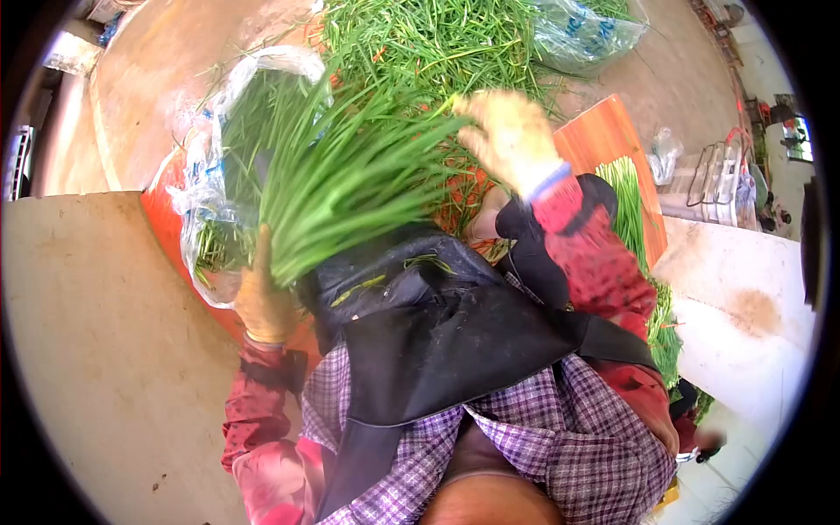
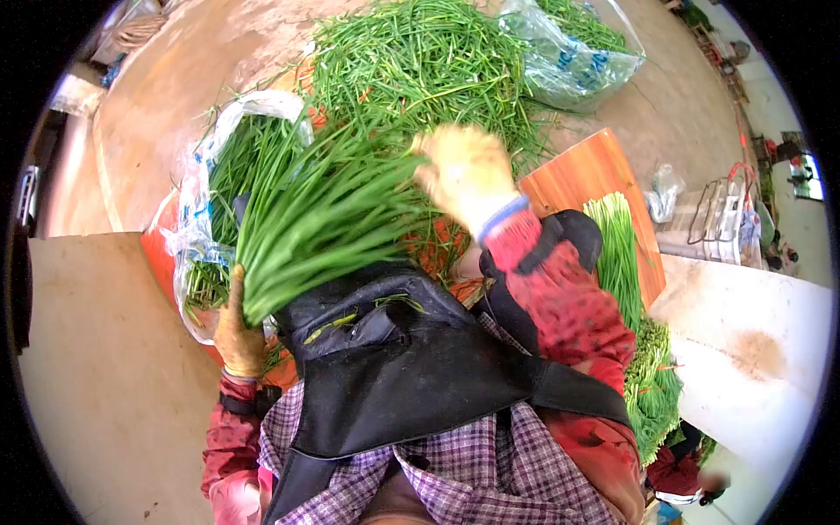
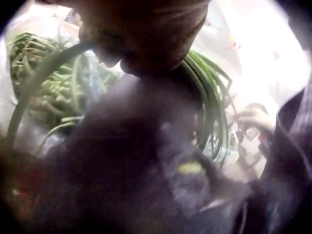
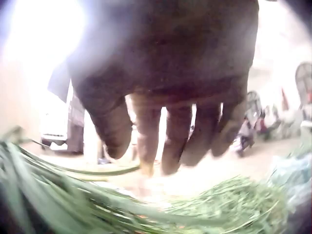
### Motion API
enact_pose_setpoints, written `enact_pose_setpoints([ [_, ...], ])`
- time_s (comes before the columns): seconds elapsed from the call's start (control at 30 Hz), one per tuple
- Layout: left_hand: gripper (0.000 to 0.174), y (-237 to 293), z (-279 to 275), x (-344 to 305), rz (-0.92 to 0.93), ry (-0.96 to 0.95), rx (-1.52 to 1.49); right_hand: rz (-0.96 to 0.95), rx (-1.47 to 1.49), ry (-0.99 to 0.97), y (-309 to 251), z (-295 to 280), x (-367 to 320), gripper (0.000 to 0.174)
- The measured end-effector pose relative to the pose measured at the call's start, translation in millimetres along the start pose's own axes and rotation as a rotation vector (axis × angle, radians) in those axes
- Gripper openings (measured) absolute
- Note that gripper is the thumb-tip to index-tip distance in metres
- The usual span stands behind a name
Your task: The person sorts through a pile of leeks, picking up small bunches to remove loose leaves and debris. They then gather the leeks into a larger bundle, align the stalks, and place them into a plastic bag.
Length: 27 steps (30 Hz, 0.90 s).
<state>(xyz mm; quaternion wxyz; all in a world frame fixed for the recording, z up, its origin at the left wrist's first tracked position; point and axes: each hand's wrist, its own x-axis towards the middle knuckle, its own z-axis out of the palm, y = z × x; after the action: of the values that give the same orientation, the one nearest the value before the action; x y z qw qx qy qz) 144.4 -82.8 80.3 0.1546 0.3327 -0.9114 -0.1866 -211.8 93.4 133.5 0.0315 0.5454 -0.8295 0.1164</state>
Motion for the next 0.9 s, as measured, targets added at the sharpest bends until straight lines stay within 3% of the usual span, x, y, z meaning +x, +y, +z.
enact_pose_setpoints([
  [0.1, 0.073, 17.7, -7.1, 41.7, -0.091, -0.008, 0.079, -0.203, 0.547, -0.764, -47.9, 8.0, -25.9, 0.033],
  [0.13, 0.074, 27.7, -8.3, 56.3, -0.113, -0.044, 0.036, -0.153, 0.487, -0.995, -74.2, 5.4, -22.8, 0.039],
  [0.17, 0.075, 37.2, -8.1, 68.3, -0.037, -0.009, -0.065, -0.252, 0.657, -0.817, -80.3, 54.9, -40.2, 0.042],
  [0.23, 0.077, 66.4, -6.7, 89.1, 0.049, 0.002, -0.036, -0.074, 1.010, -1.002, -98.0, 102.9, -19.5, 0.038],
  [0.3, 0.079, 97.4, -0.8, 103.0, 0.197, 0.111, -0.060, 0.400, 1.560, -0.875, -105.5, 133.3, 6.5, 0.034],
  [0.33, 0.081, 112.8, -2.0, 105.1, 0.181, 0.057, 0.007, 0.575, 1.762, -0.771, -104.2, 133.9, 14.7, 0.034],
  [0.37, 0.082, 124.1, -2.6, 105.3, 0.162, 0.001, 0.076, 0.659, 1.903, -0.687, -98.6, 134.6, 20.0, 0.035],
  [0.5, 0.097, 118.1, 20.2, 110.7, 0.442, 0.023, 0.185, 0.784, 2.190, -0.448, -60.2, 97.5, -18.4, 0.037],
  [0.57, 0.099, 116.2, 27.1, 115.7, 0.521, 0.032, 0.140, 0.823, 2.235, -0.332, -38.0, 65.2, -63.2, 0.039],
  [0.67, 0.087, 135.6, 47.9, 130.8, 0.643, 0.008, 0.112, 0.901, 2.230, -0.101, 2.0, 16.3, -129.1, 0.042],
  [0.77, 0.087, 193.8, 63.1, 147.3, 0.783, 0.032, 0.025, 0.965, 2.084, 0.228, 65.6, -43.6, -186.1, 0.046],
  [0.83, 0.098, 238.1, 72.1, 149.4, 0.834, -0.053, -0.034, 1.000, 1.945, 0.486, 110.2, -95.4, -236.7, 0.048],
  [0.9, 0.095, 274.2, 80.9, 145.0, 0.991, -0.042, -0.071, 1.062, 1.724, 0.719, 155.1, -159.7, -297.1, 0.051],
])
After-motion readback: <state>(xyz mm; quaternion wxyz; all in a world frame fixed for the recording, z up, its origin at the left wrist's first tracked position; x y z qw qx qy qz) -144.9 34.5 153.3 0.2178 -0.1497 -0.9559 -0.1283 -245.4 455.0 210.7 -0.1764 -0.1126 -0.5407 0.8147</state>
